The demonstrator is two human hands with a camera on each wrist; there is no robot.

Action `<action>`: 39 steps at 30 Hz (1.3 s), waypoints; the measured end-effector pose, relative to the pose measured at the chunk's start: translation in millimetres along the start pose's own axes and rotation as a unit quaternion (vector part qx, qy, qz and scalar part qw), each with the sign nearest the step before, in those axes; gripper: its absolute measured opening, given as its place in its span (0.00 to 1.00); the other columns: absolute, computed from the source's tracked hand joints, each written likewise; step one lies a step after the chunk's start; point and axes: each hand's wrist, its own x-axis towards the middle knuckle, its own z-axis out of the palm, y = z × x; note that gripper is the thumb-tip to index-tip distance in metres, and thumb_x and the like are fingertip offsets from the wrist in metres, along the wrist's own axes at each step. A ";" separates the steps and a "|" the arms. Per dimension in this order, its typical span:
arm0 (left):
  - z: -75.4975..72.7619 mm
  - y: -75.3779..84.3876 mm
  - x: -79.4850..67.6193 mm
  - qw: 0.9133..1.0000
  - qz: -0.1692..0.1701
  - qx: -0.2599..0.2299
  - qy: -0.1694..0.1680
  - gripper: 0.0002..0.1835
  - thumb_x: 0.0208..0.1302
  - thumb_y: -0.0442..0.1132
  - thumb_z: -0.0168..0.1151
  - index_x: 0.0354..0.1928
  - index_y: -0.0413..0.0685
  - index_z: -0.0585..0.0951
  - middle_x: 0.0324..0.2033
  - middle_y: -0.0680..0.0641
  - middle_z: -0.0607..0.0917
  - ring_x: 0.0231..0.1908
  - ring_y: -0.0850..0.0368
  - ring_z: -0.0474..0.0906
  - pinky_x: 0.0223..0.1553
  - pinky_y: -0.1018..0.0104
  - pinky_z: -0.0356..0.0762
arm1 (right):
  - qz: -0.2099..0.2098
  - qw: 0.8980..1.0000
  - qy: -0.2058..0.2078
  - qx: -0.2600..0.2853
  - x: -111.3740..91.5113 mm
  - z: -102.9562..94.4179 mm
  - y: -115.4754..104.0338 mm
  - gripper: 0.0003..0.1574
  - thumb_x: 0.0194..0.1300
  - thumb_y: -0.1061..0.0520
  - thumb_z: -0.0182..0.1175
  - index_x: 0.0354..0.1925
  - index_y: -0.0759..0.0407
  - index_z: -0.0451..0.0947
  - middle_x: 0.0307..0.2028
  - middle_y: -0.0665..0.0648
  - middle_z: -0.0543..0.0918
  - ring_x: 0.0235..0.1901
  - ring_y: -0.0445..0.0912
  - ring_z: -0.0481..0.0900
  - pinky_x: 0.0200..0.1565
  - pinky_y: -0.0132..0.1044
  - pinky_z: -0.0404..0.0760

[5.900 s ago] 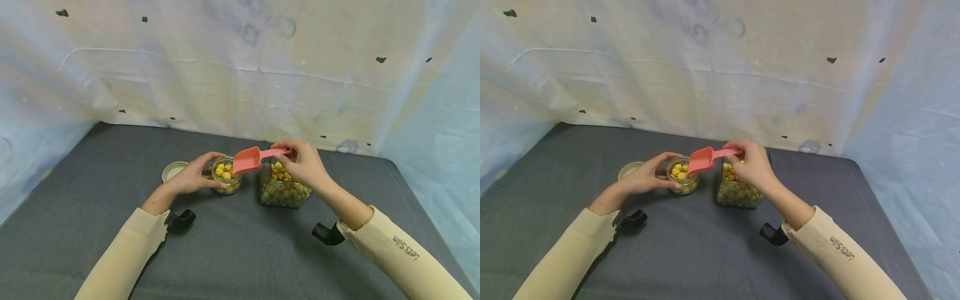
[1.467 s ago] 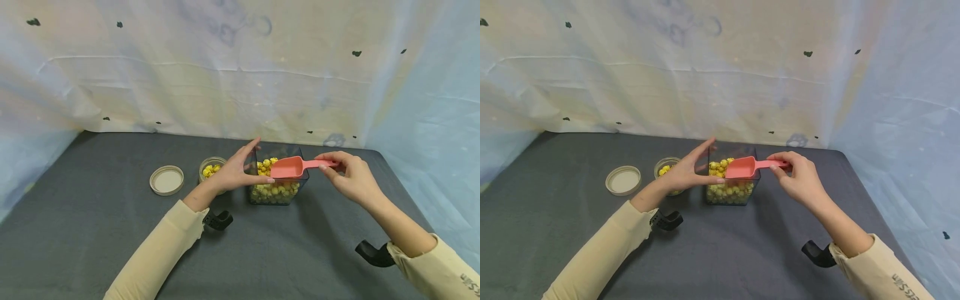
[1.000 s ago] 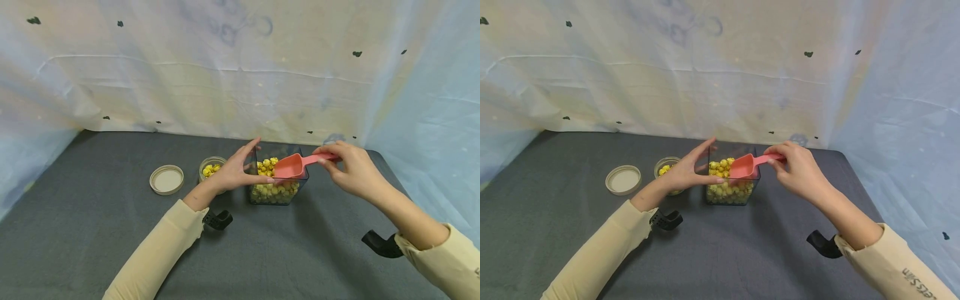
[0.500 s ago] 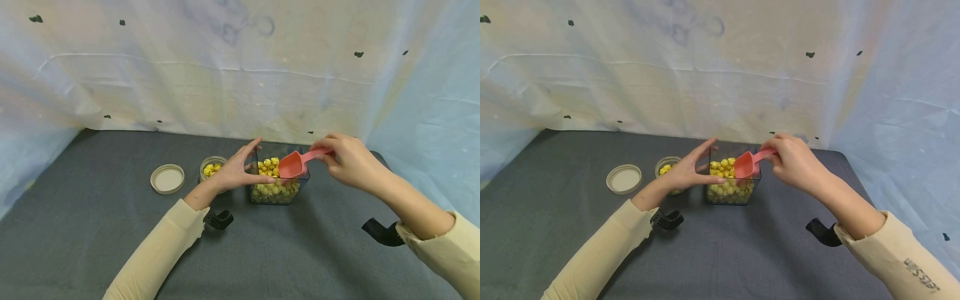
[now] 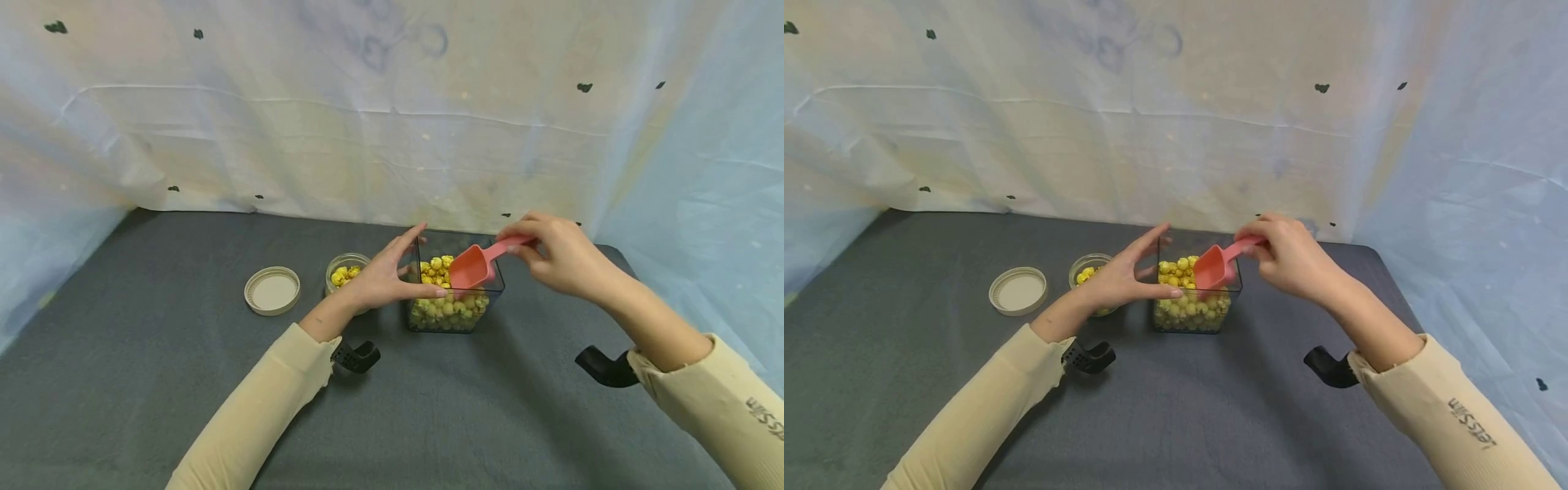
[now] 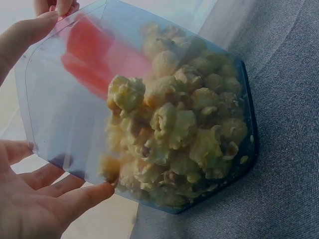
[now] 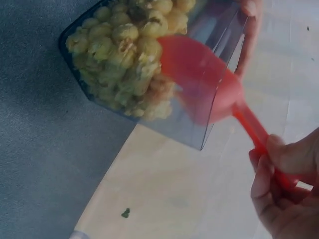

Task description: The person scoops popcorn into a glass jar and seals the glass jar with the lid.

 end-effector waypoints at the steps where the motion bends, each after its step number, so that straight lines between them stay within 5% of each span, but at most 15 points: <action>1: 0.0 -0.1 -0.1 1.000 0.000 0.000 0.000 0.55 0.52 0.47 0.73 0.74 0.74 0.47 0.70 0.50 0.57 0.72 0.51 0.52 0.68 0.48 0.62 | -0.005 1.000 0.003 0.004 -0.5 0.8 1.2 0.12 0.62 0.68 0.61 0.45 0.63 0.83 0.38 0.56 0.82 0.29 0.42 0.71 0.29 0.36 0.68; 7: -1.0 -0.7 -0.8 1.000 0.004 0.005 0.001 0.55 0.52 0.47 0.73 0.74 0.73 0.47 0.70 0.49 0.57 0.72 0.52 0.52 0.68 0.49 0.62 | -0.069 0.997 0.024 -0.026 -0.1 4.2 -3.6 0.14 0.58 0.74 0.61 0.42 0.63 0.82 0.36 0.56 0.81 0.28 0.43 0.72 0.27 0.35 0.70; 11: -1.3 -0.8 -1.6 1.000 0.004 0.004 0.002 0.54 0.53 0.47 0.73 0.74 0.74 0.47 0.71 0.49 0.57 0.72 0.52 0.52 0.68 0.49 0.62 | -0.090 0.995 -0.007 -0.032 6.5 6.0 -10.0 0.13 0.60 0.72 0.60 0.41 0.61 0.82 0.34 0.55 0.79 0.28 0.44 0.72 0.29 0.37 0.71; 16: 1.5 -0.6 -2.9 1.000 0.002 0.005 0.003 0.54 0.53 0.47 0.73 0.74 0.75 0.47 0.71 0.50 0.57 0.72 0.52 0.52 0.68 0.50 0.63 | -0.070 0.996 -0.046 0.026 10.4 13.9 -5.6 0.11 0.64 0.70 0.58 0.42 0.60 0.82 0.34 0.54 0.79 0.28 0.41 0.70 0.30 0.37 0.71; 24: 2.7 0.2 -3.9 1.000 -0.004 0.008 0.000 0.56 0.52 0.49 0.74 0.74 0.77 0.45 0.73 0.50 0.53 0.73 0.53 0.49 0.68 0.50 0.63 | -0.055 0.992 -0.011 0.117 -3.7 27.9 18.3 0.14 0.63 0.69 0.60 0.46 0.58 0.82 0.37 0.50 0.81 0.32 0.37 0.73 0.34 0.30 0.74; 30: 3.4 0.4 -4.2 1.000 -0.008 0.007 0.004 0.56 0.52 0.49 0.74 0.73 0.79 0.45 0.73 0.52 0.53 0.73 0.54 0.50 0.67 0.51 0.63 | -0.023 0.991 0.016 0.133 -15.2 36.1 24.0 0.14 0.63 0.69 0.60 0.47 0.61 0.80 0.40 0.52 0.81 0.34 0.36 0.72 0.36 0.23 0.74; 39: 4.2 0.0 -2.8 1.000 -0.010 0.009 0.008 0.56 0.51 0.48 0.74 0.73 0.77 0.46 0.71 0.53 0.56 0.72 0.53 0.52 0.67 0.50 0.64 | -0.003 0.989 0.073 0.126 -21.4 48.0 24.1 0.14 0.64 0.69 0.60 0.47 0.62 0.80 0.38 0.53 0.80 0.32 0.37 0.69 0.32 0.25 0.69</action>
